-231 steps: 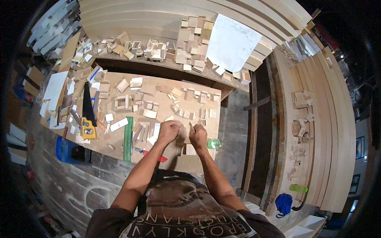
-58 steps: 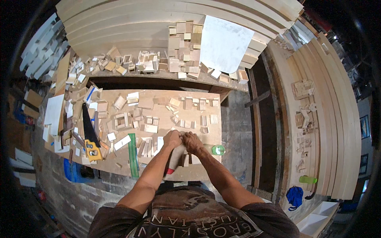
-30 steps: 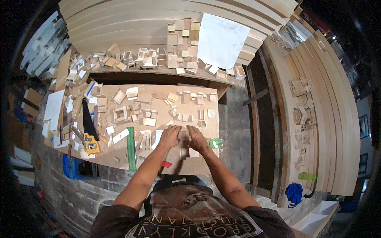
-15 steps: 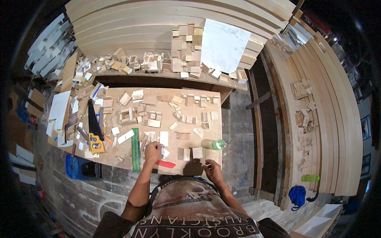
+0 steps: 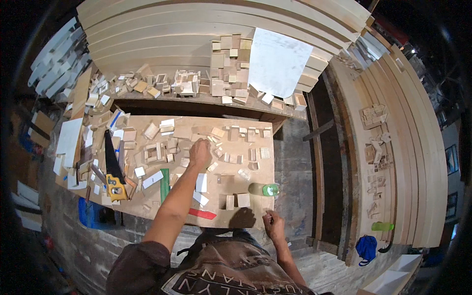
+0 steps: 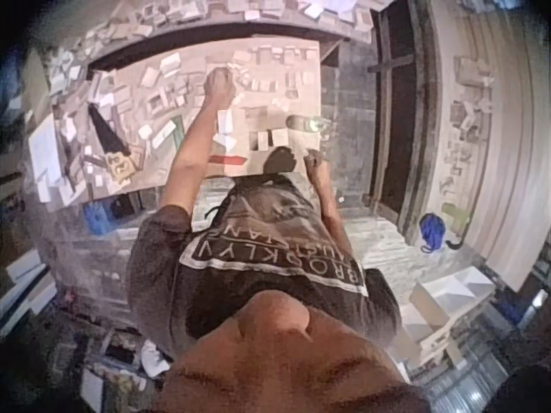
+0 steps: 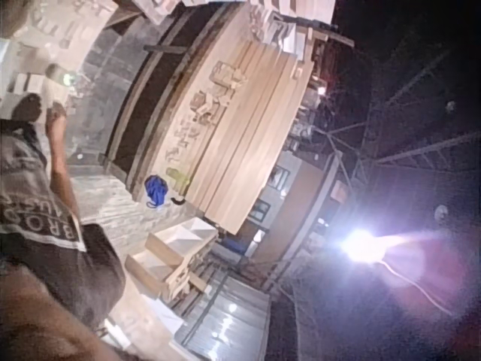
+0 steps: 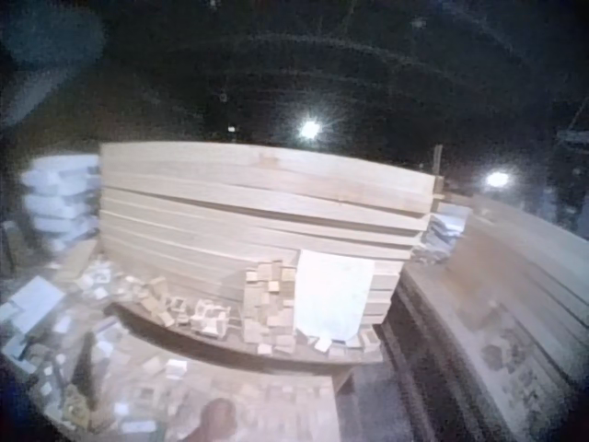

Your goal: The person applies glue to small wooden scraps and joins them together to build small structures. They use a pencil to mark the pieces and assemble various parts by hand on a workbench.

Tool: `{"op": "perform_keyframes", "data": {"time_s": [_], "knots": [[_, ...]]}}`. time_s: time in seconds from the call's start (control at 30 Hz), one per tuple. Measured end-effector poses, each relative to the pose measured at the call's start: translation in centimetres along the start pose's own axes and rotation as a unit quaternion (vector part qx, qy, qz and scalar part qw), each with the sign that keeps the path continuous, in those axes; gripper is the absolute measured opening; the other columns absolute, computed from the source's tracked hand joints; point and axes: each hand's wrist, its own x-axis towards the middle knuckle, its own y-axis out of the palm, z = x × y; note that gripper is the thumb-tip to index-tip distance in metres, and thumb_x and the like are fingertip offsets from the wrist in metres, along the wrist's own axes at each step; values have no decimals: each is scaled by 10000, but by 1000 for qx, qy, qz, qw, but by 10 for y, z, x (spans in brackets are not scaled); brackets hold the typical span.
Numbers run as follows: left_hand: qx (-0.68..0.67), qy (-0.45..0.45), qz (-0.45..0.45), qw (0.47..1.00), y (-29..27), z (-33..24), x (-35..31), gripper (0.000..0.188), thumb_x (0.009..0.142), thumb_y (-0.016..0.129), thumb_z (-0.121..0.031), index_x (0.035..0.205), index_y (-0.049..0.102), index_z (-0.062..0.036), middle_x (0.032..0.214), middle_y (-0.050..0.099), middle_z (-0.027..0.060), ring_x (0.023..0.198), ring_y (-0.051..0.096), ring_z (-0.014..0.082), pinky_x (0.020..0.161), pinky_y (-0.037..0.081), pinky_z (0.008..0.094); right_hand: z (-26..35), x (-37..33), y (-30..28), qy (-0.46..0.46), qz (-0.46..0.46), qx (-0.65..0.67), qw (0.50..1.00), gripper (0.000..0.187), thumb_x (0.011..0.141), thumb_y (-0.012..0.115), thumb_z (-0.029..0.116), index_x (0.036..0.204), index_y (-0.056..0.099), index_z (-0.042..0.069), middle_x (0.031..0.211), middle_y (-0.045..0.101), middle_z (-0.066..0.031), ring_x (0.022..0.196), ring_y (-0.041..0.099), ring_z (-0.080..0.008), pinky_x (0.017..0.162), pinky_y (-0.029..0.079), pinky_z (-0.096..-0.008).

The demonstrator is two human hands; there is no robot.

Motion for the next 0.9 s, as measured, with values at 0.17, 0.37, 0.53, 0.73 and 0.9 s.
{"op": "perform_keyframes", "data": {"time_s": [0.17, 0.37, 0.53, 0.73, 0.9], "knots": [[88, 58, 28, 994, 13, 9, 36, 190, 845, 581, -63, 990, 690, -5, 1132, 638, 169, 990, 659, 357, 853, 537, 459, -18, -36, -8, 59, -34, -34, 997, 248, 868, 661, 137, 1041, 684, -39, 773, 668, -215, 711, 686, -279, 671, 527, -361], [71, 7, 56, 996, 28, 14, 36, 260, 840, 618, -122, 1063, 697, -14, 1134, 640, 160, 1016, 646, 361, 893, 524, 450, -17, -41, -13, 47, -20, -15, 999, 204, 863, 690, 114, 996, 691, -40, 774, 679, -195, 709, 688, -281, 663, 525, -361], [65, 1, 48, 997, 35, 9, 30, 245, 854, 634, -141, 1054, 702, -17, 1149, 635, 158, 1015, 646, 361, 890, 522, 454, -8, -24, -15, 55, -16, -1, 998, 205, 869, 690, 117, 1011, 690, -30, 786, 677, -200, 706, 685, -280, 659, 523, -365], [48, -7, 27, 998, 37, 12, 31, 212, 871, 646, -138, 1033, 691, -8, 1134, 628, 156, 1022, 641, 367, 882, 517, 461, 4, -22, -24, 78, 4, -52, 996, 214, 893, 670, 135, 1032, 691, -26, 794, 673, -217, 710, 684, -278, 675, 527, -370], [-24, 13, -4, 1000, -10, -30, 11, 265, 837, 693, -116, 1077, 665, -8, 1114, 633, 158, 1073, 612, 360, 913, 504, 442, 22, -20, -27, 80, 1, -23, 996, 214, 905, 669, 140, 1028, 685, -34, 746, 649, -181, 692, 641, -193, 677, 525, -345]]}}
